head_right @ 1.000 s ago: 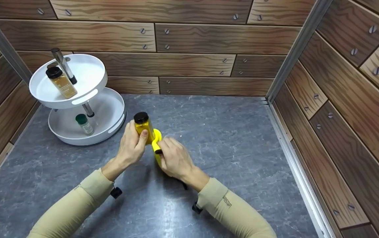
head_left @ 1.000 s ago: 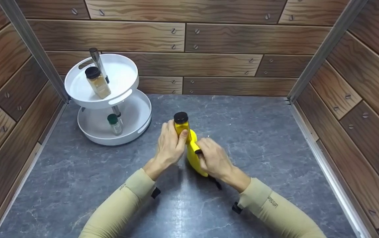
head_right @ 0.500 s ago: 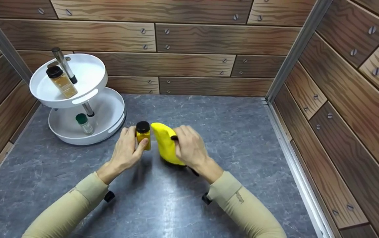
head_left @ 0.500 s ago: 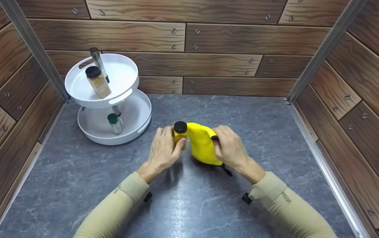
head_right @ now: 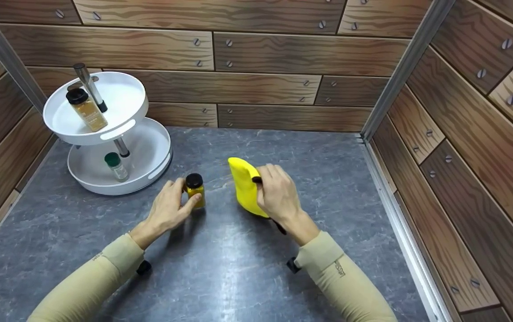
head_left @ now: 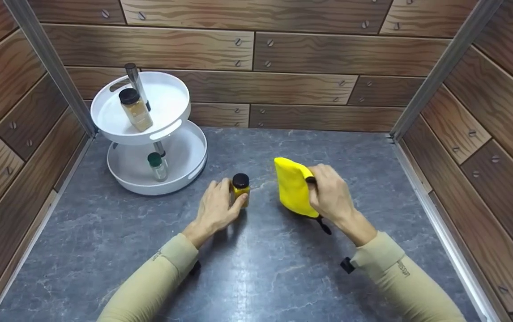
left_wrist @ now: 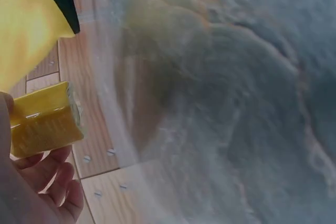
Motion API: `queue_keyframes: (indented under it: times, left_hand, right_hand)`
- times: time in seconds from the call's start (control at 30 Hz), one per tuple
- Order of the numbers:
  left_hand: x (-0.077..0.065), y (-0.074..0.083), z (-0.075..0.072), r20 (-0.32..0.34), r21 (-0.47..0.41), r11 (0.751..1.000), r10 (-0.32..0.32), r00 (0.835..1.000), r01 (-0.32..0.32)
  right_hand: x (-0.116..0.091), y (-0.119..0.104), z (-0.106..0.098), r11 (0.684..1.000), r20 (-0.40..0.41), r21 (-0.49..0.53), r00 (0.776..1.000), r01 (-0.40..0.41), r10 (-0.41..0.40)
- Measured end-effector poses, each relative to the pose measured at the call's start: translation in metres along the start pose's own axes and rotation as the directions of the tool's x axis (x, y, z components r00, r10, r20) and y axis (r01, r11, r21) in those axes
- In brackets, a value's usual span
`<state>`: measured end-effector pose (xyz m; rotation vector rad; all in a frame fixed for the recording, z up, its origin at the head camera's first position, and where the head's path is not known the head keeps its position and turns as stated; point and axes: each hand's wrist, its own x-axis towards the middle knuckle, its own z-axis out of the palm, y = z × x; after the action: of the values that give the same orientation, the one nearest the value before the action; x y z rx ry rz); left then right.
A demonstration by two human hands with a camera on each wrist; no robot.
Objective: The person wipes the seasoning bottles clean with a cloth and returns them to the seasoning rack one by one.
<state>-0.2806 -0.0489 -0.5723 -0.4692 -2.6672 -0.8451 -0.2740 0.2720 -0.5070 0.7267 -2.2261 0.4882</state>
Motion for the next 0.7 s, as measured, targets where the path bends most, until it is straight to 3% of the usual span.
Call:
queue_keyframes:
  times: [0.33, 0.57, 0.7]
  left_hand:
    - [-0.005, -0.011, 0.006, 0.050, -0.027, 0.986, -0.160, 0.986, 0.162]
    - [-0.010, -0.011, 0.006, 0.026, -0.033, 0.981, -0.189, 0.982, 0.190]
    - [-0.009, -0.011, 0.003, 0.055, -0.041, 0.980, -0.194, 0.979, 0.196]
  right_hand:
    - [-0.011, 0.010, -0.005, 0.999, 0.011, -0.012, 0.999, -0.052, 0.052]
    - [-0.016, 0.013, -0.003, 0.998, 0.022, -0.013, 0.997, -0.067, 0.068]
    - [-0.019, 0.014, -0.001, 0.997, 0.017, -0.009, 0.997, -0.072, 0.072]
